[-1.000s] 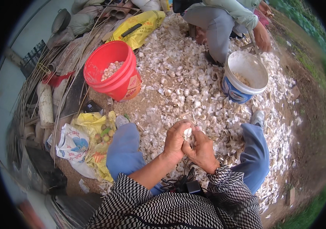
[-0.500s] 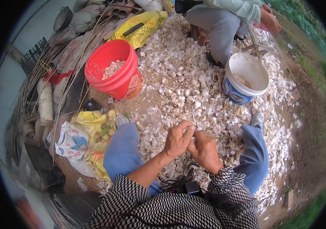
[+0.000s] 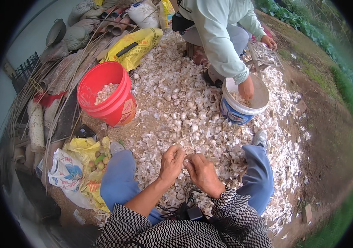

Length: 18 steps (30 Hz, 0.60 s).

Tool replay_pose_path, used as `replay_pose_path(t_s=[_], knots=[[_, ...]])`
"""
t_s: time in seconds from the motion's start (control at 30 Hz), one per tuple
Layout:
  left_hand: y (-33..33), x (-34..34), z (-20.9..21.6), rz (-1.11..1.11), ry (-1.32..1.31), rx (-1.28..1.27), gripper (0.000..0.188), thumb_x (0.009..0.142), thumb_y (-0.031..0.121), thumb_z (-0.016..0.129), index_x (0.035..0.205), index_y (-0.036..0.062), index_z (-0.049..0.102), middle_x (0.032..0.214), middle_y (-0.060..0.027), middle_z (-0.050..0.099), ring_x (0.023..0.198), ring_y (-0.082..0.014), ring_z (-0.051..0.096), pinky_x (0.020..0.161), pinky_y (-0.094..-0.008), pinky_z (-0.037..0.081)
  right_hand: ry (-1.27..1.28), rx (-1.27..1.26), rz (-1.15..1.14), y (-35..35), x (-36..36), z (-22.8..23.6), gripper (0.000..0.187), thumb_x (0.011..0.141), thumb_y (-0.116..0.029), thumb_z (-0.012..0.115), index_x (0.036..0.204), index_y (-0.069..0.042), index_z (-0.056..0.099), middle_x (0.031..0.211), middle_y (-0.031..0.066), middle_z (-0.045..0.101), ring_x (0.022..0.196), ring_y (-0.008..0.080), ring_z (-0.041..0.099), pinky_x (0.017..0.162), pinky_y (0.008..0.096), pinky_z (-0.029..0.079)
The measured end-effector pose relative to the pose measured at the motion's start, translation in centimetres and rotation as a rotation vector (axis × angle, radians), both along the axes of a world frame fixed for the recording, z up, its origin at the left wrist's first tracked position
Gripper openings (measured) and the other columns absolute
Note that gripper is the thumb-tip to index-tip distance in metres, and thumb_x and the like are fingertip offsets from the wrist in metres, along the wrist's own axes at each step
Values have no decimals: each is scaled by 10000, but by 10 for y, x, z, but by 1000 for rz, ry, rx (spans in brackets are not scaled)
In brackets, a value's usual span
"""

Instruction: The person sits on the ground and peels garlic cloves by hand, removing the outer skins and placing the peeled cloves into a red bucket. A second person works nearby in the same manner.

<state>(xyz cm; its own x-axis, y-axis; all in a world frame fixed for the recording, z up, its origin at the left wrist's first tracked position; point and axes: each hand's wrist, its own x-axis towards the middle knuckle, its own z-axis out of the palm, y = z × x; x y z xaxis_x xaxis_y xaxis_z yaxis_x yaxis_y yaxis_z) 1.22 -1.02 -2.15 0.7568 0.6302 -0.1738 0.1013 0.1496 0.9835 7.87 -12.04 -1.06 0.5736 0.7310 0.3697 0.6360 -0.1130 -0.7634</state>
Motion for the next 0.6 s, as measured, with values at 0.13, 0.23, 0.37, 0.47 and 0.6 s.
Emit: replay_pose_path(t_s=[0.13,0.23,0.37,0.47,0.6], knots=[[-8,3,-2,94,-52,131,148,880,123,486,814,-5,522,600,22,464,542,-38,424,462,-217,349,-1,41,-85,8,-8,-4,114,802,-60,570,891,5,543,766,178,552,589,367,558,514,411,458],[-12,6,-1,123,-105,241,164,894,143,489,817,0,518,601,16,465,550,-40,413,466,-219,344,52,207,-165,18,-7,-12,92,824,-68,556,887,-1,546,730,187,564,573,372,547,506,403,449],[-12,0,2,36,-143,118,163,891,147,491,780,31,519,650,19,486,553,-29,414,463,-198,347,861,169,-59,13,16,-21,260,929,-229,469,781,-25,537,532,15,487,418,83,413,371,232,309],[0,-3,5,51,-102,-40,149,888,159,498,788,57,542,636,35,488,503,-17,408,395,-178,324,1203,127,7,21,11,3,200,909,-212,509,792,-55,546,529,-25,448,405,40,358,348,181,262],[12,-23,7,119,-92,-169,132,882,170,503,803,85,565,631,46,495,476,-8,416,339,-164,298,1550,171,-21,34,2,-9,118,859,-165,581,868,-60,528,636,3,505,470,42,418,343,165,290]])
